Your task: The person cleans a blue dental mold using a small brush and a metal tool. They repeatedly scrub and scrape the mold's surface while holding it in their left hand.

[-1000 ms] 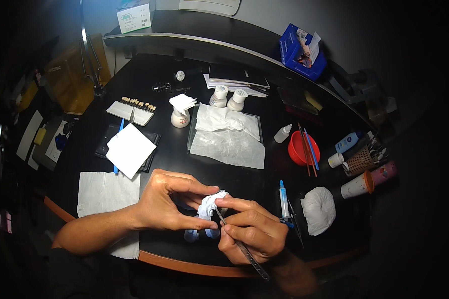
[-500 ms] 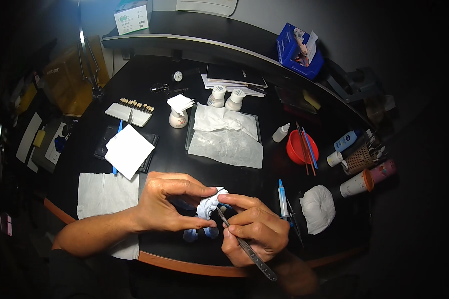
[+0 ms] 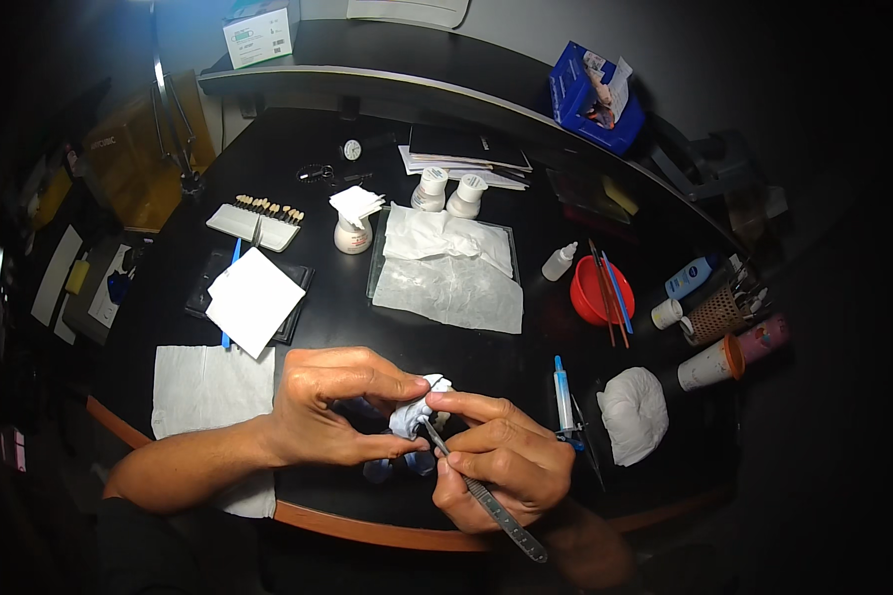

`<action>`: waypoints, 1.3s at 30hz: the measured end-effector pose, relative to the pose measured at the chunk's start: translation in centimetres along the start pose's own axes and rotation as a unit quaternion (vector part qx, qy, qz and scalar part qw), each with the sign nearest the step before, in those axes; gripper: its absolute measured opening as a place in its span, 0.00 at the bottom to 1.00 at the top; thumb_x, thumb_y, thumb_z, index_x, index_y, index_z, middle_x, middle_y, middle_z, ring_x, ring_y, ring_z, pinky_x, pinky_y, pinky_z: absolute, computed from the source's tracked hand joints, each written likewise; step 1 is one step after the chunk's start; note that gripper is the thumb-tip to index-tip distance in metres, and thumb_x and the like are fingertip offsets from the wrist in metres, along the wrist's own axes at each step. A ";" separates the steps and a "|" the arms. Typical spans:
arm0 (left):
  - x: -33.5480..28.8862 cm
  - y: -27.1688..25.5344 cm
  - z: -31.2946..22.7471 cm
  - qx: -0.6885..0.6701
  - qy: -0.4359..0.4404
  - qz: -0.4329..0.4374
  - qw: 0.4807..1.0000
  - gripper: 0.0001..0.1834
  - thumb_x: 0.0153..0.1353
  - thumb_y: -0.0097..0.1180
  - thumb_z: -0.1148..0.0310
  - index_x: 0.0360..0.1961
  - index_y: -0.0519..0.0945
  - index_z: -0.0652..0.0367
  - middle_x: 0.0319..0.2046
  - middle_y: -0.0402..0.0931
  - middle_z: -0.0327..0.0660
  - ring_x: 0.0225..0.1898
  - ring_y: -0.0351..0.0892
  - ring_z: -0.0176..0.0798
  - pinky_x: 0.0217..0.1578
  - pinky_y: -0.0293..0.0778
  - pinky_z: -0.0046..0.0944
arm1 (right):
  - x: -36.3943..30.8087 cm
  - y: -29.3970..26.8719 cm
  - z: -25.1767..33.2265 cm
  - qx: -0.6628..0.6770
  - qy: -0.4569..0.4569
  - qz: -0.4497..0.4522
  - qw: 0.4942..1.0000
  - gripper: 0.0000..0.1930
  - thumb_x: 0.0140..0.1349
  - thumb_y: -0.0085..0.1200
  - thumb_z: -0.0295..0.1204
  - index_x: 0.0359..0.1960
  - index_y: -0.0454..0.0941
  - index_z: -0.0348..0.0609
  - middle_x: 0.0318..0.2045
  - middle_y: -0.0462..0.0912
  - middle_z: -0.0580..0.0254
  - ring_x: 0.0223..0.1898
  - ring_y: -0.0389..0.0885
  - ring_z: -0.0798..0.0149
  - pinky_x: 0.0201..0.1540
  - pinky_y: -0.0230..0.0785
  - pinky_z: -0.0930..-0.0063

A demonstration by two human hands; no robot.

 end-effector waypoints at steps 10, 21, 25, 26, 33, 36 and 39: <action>-0.1 0.0 -0.1 0.000 -0.011 0.002 1.000 0.26 0.48 0.86 0.69 0.49 0.90 0.64 0.40 0.89 0.47 0.35 0.90 0.34 0.32 0.88 0.30 | 0.2 0.0 0.3 -0.016 0.000 0.022 1.000 0.14 0.49 0.66 0.13 0.35 0.78 0.40 0.28 0.86 0.54 0.49 0.91 0.38 0.45 0.89 0.56; -0.1 0.0 -0.1 0.004 -0.021 0.000 1.000 0.27 0.47 0.86 0.68 0.48 0.90 0.65 0.38 0.89 0.46 0.35 0.91 0.35 0.32 0.89 0.31 | 0.2 0.2 0.2 -0.024 -0.009 0.022 0.999 0.14 0.46 0.67 0.12 0.32 0.78 0.39 0.28 0.86 0.55 0.49 0.92 0.39 0.50 0.88 0.52; 0.0 0.0 -0.1 0.003 -0.026 0.002 1.000 0.27 0.47 0.86 0.68 0.49 0.90 0.66 0.38 0.89 0.47 0.36 0.91 0.36 0.33 0.89 0.31 | 0.0 0.1 0.0 -0.026 -0.017 0.023 0.999 0.14 0.48 0.68 0.13 0.34 0.79 0.40 0.29 0.86 0.55 0.50 0.91 0.39 0.50 0.87 0.53; 0.0 0.0 -0.2 0.006 -0.028 0.005 1.000 0.27 0.47 0.86 0.68 0.49 0.90 0.66 0.38 0.89 0.47 0.36 0.91 0.37 0.33 0.90 0.31 | 0.1 0.1 0.1 -0.025 -0.016 0.024 0.999 0.14 0.48 0.68 0.13 0.34 0.79 0.40 0.29 0.86 0.55 0.50 0.91 0.39 0.50 0.87 0.53; 0.0 -0.1 0.0 -0.006 -0.024 0.006 1.000 0.27 0.47 0.86 0.68 0.49 0.90 0.66 0.38 0.89 0.47 0.36 0.91 0.37 0.33 0.90 0.31 | 0.2 0.3 0.2 -0.030 -0.008 0.024 0.999 0.14 0.46 0.68 0.12 0.32 0.79 0.39 0.29 0.86 0.55 0.50 0.91 0.40 0.54 0.87 0.49; -0.1 -0.1 -0.1 0.002 -0.029 0.008 1.000 0.27 0.47 0.86 0.68 0.48 0.90 0.67 0.38 0.89 0.47 0.36 0.91 0.37 0.34 0.90 0.31 | 0.1 0.2 0.2 -0.024 -0.007 0.024 0.999 0.14 0.46 0.68 0.11 0.32 0.79 0.39 0.28 0.86 0.55 0.50 0.91 0.41 0.55 0.87 0.48; -0.1 -0.2 -0.1 0.010 -0.026 0.010 1.000 0.27 0.47 0.86 0.67 0.48 0.90 0.67 0.38 0.89 0.47 0.36 0.91 0.36 0.33 0.89 0.31 | 0.1 0.3 0.2 -0.020 -0.005 0.028 0.999 0.14 0.46 0.67 0.10 0.32 0.79 0.39 0.28 0.86 0.56 0.49 0.92 0.42 0.55 0.87 0.47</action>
Point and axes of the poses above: each hand's wrist, its own x-axis towards the middle knuckle, its own y-axis out of the palm, z = x × y, the point moved 1 cm from there along x, towards the middle knuckle
